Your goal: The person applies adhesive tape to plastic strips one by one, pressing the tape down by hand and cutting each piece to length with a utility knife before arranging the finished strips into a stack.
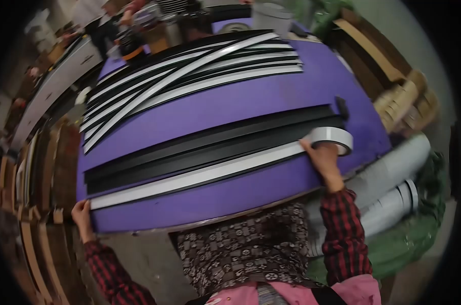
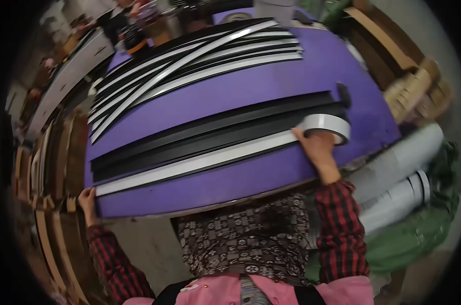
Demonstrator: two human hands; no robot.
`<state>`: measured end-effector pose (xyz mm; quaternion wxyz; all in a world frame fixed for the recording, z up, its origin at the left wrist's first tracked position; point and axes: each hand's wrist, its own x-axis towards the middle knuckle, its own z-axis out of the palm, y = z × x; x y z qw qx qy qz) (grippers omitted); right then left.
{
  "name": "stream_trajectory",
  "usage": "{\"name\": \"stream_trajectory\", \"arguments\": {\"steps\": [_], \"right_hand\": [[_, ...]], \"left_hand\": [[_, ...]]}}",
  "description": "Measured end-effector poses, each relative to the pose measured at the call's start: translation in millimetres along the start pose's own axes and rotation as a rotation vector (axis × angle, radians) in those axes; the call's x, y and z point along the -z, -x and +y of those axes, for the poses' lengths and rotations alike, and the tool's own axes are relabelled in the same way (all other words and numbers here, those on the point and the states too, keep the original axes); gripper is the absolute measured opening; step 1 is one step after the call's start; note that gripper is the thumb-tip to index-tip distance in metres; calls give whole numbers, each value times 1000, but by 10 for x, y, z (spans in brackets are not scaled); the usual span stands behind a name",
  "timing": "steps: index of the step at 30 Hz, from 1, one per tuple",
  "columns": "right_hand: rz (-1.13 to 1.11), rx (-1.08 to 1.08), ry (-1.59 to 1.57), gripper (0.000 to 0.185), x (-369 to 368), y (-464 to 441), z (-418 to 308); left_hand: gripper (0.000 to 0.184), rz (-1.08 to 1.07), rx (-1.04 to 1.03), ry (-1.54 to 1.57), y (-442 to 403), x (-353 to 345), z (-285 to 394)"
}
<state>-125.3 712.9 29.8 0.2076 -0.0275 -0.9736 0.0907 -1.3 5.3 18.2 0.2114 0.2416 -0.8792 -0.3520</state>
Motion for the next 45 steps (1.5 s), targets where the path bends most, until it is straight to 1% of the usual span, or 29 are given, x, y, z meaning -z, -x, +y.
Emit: {"name": "stream_trajectory", "arguments": {"steps": [1, 2, 4, 8, 10, 11, 13, 14, 16, 17, 18, 19, 20, 22, 24, 25, 26, 27, 28, 30, 32, 33, 35, 36, 39, 40, 42, 43, 45], "right_hand": [[-29, -60, 11, 51, 19, 2, -47], [54, 4, -37, 49, -5, -5, -54], [-105, -86, -121, 48, 181, -38, -173], [-132, -74, -75, 47, 166, -47, -186], [-145, -76, -68, 46, 180, -36, -202], [-161, -73, -60, 45, 186, -42, -206], [-119, -70, -47, 43, 139, -12, -215], [-96, -53, -32, 42, 124, 19, -227], [-66, -16, -14, 39, 213, 105, -252], [-112, -48, -42, 39, 240, 126, -241], [-156, -81, -71, 40, 267, 146, -238], [-155, -80, -66, 40, 312, 173, -242], [-135, -100, -160, 39, 366, 187, -238], [-101, -133, -244, 40, 397, 204, -210], [195, -144, -1080, 41, 378, 207, -186], [208, -210, -1273, 33, 422, 201, -125], [306, -281, -1559, 29, 468, 168, -51], [413, -353, -1841, 25, 530, 110, 32], [463, -421, -1946, 18, 622, 63, 237], [618, -487, -1781, 15, 740, -84, 703], [526, -488, -1233, 14, 729, -189, 1208], [487, -481, -959, 21, 640, -216, 1392], [270, -357, -206, 35, 410, -207, 1795], [166, -362, -138, 46, 585, -227, 1649], [308, -105, -30, 45, 388, -306, 1722], [313, -113, -32, 45, 352, -306, 1740], [347, 13, 89, 42, 311, -312, 1779], [347, 6, 91, 42, 293, -314, 1793], [373, 98, 199, 39, 261, -324, 1783]], "left_hand": [[16, -2, -55, 1, -119, 41, -309], [17, 14, -51, -5, -136, 52, -342], [19, 30, -25, 40, -84, 36, -222], [22, 3, -93, -70, -79, 73, -108], [26, 95, -20, -262, 28, 74, 71], [26, 99, -35, -254, 34, 32, 141], [30, 363, -131, -342, 67, -128, 285], [25, 395, -254, -299, 194, -406, 659], [16, 65, -405, 91, 691, -1102, 1759], [8, -94, -610, 104, 992, -1398, 2361], [7, -208, -750, 98, 1261, -1673, 2846], [10, -303, -851, 143, 1454, -2005, 3109], [13, -379, -1093, 159, 1592, -2273, 3413], [17, -439, -1226, 218, 1820, -2881, 3773], [19, -455, -1271, 227, 1944, -3113, 3942], [22, -457, -1299, 121, 1987, -3166, 3992], [24, -463, -1325, 13, 2026, -3215, 4030], [24, -479, -1338, 24, 2048, -3242, 4049], [26, -456, -1343, -37, 2052, -3236, 4042], [30, -460, -1339, -120, 2061, -3210, 4037], [31, -463, -1359, -129, 2065, -3221, 4055], [31, -454, -1363, -156, 2063, -3217, 4054], [31, -495, -1359, -150, 2067, -3208, 4061], [31, -503, -1355, -170, 2058, -3209, 4057], [31, -504, -1363, -190, 2064, -3213, 4067], [31, -499, -1360, -191, 2059, -3209, 4065], [30, -499, -1363, -210, 2053, -3214, 4056], [30, -504, -1358, -227, 2062, -3225, 4055], [30, -512, -1358, -230, 2071, -3230, 4064]]}}
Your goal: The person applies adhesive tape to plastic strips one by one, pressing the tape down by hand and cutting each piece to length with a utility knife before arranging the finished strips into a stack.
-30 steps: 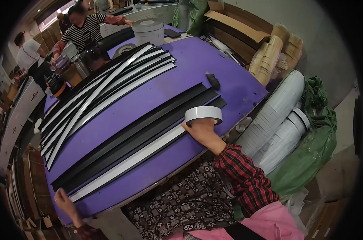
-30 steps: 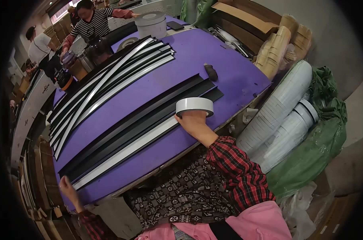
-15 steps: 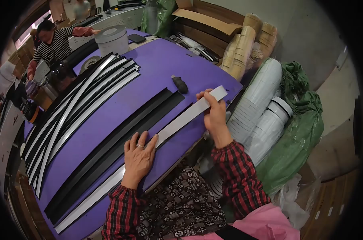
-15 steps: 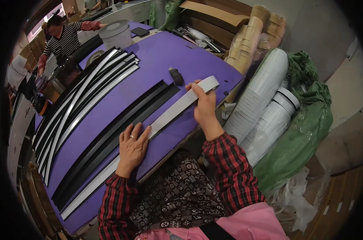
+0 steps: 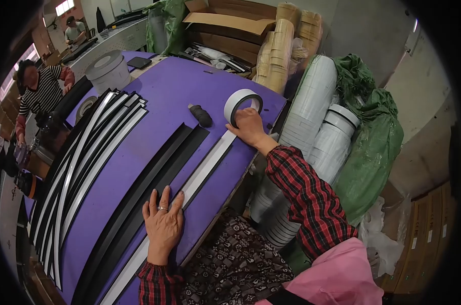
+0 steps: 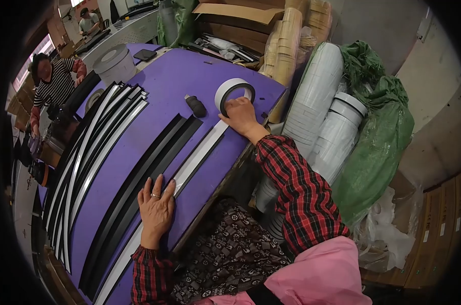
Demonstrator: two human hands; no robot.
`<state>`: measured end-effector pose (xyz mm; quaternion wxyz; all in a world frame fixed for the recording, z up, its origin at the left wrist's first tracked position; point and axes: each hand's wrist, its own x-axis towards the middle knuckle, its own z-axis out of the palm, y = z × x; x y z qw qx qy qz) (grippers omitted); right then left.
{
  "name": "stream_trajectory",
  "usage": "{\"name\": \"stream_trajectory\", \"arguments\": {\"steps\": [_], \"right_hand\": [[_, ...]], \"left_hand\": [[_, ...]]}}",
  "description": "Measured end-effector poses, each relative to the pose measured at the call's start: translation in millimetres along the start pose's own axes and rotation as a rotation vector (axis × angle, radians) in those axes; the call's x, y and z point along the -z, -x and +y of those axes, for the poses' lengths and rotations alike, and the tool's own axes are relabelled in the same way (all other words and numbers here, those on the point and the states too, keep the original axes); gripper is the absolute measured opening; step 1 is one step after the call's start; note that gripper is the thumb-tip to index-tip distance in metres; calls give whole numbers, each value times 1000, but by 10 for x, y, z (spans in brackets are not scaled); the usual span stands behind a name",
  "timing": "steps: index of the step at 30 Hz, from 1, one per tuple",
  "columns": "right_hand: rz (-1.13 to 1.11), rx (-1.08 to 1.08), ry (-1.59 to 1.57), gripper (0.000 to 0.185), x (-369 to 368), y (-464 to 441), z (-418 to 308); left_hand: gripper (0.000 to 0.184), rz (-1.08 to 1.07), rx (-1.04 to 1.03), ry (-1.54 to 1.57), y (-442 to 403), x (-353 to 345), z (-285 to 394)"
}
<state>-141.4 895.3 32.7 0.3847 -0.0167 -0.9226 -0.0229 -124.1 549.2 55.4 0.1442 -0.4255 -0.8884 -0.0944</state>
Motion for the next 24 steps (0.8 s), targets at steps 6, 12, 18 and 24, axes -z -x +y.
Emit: {"name": "stream_trajectory", "arguments": {"steps": [6, 12, 18, 24], "right_hand": [[-513, -129, 372, 31, 418, -316, -291], [-106, -92, 12, 29, 22, -771, -769], [-324, -327, -63, 22, -404, -857, -737], [-87, -395, -514, 34, 498, -367, -590]], "left_hand": [[30, 38, 12, 30, 20, -5, -14], [30, 61, 17, 78, 14, 10, -3], [30, 42, 37, 78, 17, 22, -4], [32, 64, 4, 57, -105, 16, 88]]}}
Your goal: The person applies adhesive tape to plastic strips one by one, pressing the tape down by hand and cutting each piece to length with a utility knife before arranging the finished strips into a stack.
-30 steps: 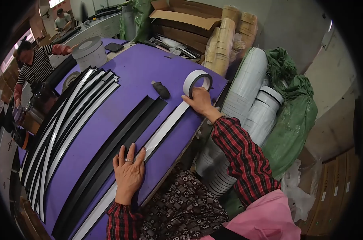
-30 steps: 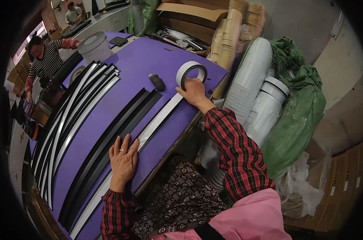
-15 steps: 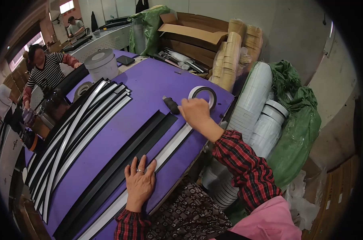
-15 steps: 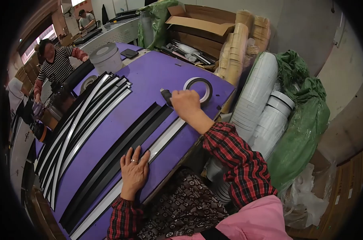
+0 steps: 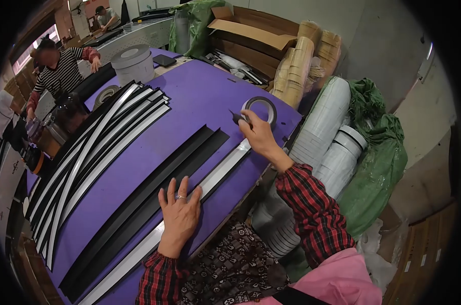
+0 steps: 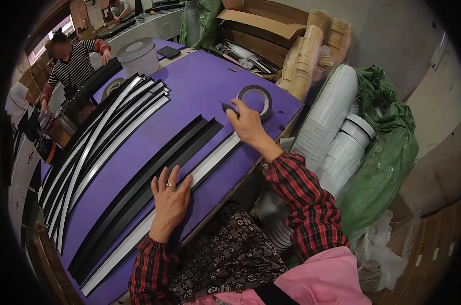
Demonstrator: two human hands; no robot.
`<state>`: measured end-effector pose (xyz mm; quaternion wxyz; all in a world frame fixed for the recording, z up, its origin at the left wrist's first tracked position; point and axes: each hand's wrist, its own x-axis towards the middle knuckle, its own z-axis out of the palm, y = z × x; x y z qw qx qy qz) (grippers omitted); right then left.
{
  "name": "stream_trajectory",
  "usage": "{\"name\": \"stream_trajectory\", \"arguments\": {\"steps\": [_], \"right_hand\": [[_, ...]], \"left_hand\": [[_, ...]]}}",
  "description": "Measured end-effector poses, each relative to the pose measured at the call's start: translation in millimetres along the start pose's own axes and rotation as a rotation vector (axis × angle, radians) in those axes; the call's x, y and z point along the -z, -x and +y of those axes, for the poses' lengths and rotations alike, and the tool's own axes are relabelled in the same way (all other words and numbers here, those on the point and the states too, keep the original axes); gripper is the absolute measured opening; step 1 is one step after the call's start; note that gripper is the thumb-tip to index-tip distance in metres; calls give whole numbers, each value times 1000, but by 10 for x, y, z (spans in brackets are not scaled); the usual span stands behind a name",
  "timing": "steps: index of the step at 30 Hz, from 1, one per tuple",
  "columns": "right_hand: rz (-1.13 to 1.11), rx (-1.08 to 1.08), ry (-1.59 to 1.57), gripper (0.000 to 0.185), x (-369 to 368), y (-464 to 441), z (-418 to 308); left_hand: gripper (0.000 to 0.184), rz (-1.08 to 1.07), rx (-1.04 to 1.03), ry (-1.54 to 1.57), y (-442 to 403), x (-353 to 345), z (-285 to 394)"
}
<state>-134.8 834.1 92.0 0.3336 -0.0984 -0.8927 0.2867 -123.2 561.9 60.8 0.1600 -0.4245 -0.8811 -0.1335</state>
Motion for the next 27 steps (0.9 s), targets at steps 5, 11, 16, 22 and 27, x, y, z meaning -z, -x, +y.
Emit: {"name": "stream_trajectory", "arguments": {"steps": [5, 11, 16, 22, 27], "right_hand": [[-210, -226, -186, 33, 259, 517, 309], [-277, 24, 341, 28, 264, 666, 182], [-351, 51, 469, 25, 161, 515, 138], [-723, 25, 700, 20, 464, 301, -27], [-155, 156, 471, 28, 178, -185, -163]], "left_hand": [[35, 46, -171, 167, -472, -293, 226], [45, -63, -136, 93, -537, -444, 312], [44, -40, -135, 106, -532, -447, 308], [38, 41, -141, 167, -525, -448, 286], [28, 170, -122, 172, -538, -477, 290]]}}
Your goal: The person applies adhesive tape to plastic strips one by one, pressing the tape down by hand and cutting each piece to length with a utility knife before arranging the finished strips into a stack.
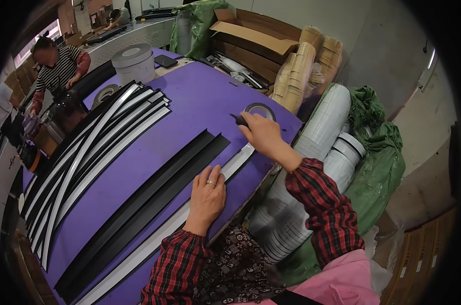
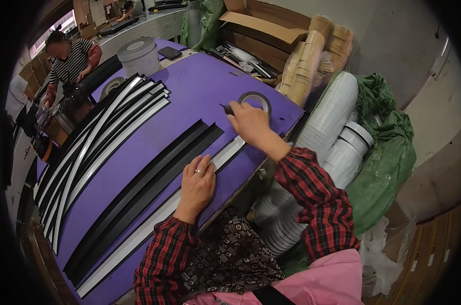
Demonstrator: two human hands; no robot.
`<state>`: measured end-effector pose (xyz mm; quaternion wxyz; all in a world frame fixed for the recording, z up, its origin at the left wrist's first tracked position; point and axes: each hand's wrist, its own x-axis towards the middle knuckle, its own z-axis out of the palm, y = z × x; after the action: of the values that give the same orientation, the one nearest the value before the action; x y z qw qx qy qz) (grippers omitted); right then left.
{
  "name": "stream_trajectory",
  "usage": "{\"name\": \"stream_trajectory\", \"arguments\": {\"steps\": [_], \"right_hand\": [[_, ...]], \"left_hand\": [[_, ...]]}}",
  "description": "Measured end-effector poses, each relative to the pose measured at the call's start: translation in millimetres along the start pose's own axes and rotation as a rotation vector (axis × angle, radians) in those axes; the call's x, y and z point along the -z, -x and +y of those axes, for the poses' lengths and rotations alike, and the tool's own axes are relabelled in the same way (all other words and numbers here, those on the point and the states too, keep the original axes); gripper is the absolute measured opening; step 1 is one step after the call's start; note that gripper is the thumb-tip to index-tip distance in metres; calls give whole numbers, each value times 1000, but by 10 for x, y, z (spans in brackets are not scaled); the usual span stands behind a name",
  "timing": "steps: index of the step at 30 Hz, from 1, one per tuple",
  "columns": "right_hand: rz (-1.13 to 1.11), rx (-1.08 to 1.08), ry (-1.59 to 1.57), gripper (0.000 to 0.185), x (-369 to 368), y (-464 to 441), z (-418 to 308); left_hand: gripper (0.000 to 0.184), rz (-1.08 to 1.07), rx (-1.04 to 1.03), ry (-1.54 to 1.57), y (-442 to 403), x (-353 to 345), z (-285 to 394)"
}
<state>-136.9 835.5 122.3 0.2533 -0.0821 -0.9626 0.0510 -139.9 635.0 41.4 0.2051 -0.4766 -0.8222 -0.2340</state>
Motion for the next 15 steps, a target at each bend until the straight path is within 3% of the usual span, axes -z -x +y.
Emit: {"name": "stream_trajectory", "arguments": {"steps": [2, 4, 5, 6, 7, 9, 10, 12, 15], "right_hand": [[12, 0, 15, 29, -419, -347, -117], [24, 4, 23, 30, -828, -474, -157], [17, 52, 59, 31, -993, -481, -114], [11, 95, 102, 33, -963, -486, -135], [13, 95, 103, 33, -906, -446, -103], [249, 66, -113, 38, -708, -266, 11], [243, 66, -99, 38, -625, -173, 110], [192, -164, -120, 39, -473, 32, 319], [218, -26, 167, 44, -666, 148, 461]], "left_hand": [[26, 191, -99, -73, 25, 19, 1], [30, 171, -146, -120, 71, 55, 33], [31, 55, -109, -107, 81, 28, 46], [32, -58, -75, -87, 61, 39, 51], [37, -40, -78, -62, 43, 50, 51], [39, -65, -87, -58, 14, 72, 60], [42, -95, -93, -59, 9, 67, 62], [43, -132, -90, -71, 18, 41, 51], [45, -171, -69, -81, 44, 28, 87]]}}
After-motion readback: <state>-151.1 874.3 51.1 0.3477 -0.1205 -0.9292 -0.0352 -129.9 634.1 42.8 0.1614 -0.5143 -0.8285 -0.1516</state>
